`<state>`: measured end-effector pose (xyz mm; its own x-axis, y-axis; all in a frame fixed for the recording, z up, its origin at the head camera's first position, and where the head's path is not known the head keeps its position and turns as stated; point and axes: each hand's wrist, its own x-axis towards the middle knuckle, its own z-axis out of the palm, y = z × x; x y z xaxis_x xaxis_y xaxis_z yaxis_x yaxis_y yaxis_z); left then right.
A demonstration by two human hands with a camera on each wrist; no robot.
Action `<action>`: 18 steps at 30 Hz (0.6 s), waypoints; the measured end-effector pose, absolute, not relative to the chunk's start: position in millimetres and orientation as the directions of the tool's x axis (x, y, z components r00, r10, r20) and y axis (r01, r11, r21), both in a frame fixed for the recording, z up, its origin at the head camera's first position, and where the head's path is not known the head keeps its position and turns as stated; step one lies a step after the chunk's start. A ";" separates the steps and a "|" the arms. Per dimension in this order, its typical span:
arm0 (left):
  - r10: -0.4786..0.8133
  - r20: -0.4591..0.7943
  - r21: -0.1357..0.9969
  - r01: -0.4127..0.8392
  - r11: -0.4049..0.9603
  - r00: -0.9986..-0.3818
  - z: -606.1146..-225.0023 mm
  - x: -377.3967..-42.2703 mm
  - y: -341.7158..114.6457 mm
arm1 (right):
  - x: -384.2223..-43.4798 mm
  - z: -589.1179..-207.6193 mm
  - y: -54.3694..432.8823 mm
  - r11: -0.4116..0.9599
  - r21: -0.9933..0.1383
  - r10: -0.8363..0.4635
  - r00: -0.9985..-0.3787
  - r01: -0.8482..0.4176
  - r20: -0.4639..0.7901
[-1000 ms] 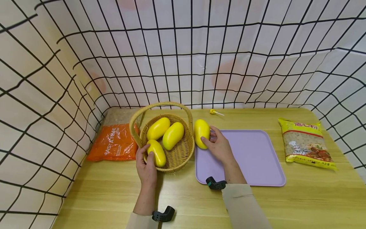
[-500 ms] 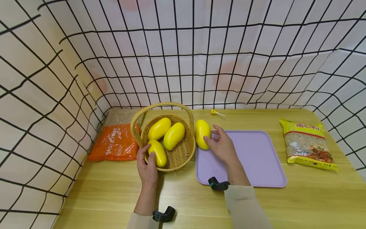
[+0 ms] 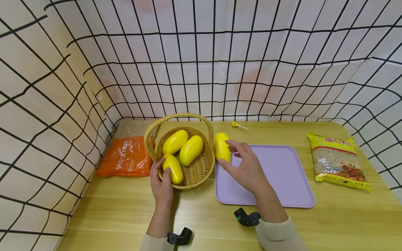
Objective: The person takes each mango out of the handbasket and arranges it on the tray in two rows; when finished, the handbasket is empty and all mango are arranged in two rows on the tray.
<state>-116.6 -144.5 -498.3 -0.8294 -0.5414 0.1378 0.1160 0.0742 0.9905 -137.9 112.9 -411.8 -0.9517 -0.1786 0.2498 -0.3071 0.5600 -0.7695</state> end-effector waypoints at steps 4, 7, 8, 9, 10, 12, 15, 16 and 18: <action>-0.539 0.126 0.992 0.105 0.070 -0.833 -497.8 -116.0 -145.1 | -126.6 -406.5 100.3 0.582 -0.731 -0.312 -0.928 -0.356 0.204; -0.539 0.131 0.991 0.109 0.072 -0.832 -497.4 -116.1 -145.9 | -121.1 -406.5 85.2 0.587 -0.709 -0.395 -0.903 -0.392 0.172; -0.540 0.133 0.991 0.110 0.074 -0.831 -497.8 -116.3 -146.1 | -119.8 -406.8 79.4 0.590 -0.701 -0.418 -0.895 -0.401 0.160; -0.541 0.138 0.990 0.115 0.077 -0.829 -497.5 -116.4 -146.1 | -118.7 -407.5 73.8 0.600 -0.687 -0.437 -0.887 -0.410 0.147; -0.542 0.141 0.990 0.117 0.079 -0.829 -497.7 -116.5 -146.3 | -118.1 -408.5 68.2 0.605 -0.674 -0.459 -0.878 -0.423 0.139; -0.543 0.149 0.989 0.123 0.083 -0.826 -498.3 -116.6 -146.3 | -118.4 -410.9 57.0 0.619 -0.648 -0.493 -0.862 -0.444 0.119; -0.542 0.170 0.985 0.139 0.098 -0.823 -499.1 -116.8 -146.3 | -121.9 -414.5 42.6 0.622 -0.631 -0.534 -0.841 -0.463 0.091; -0.542 0.177 0.984 0.144 0.104 -0.822 -499.6 -117.0 -146.4 | -123.8 -415.5 38.4 0.616 -0.636 -0.545 -0.835 -0.464 0.082; -0.541 0.192 0.981 0.154 0.114 -0.819 -499.7 -116.9 -146.1 | -128.7 -417.1 31.1 0.604 -0.645 -0.567 -0.821 -0.468 0.065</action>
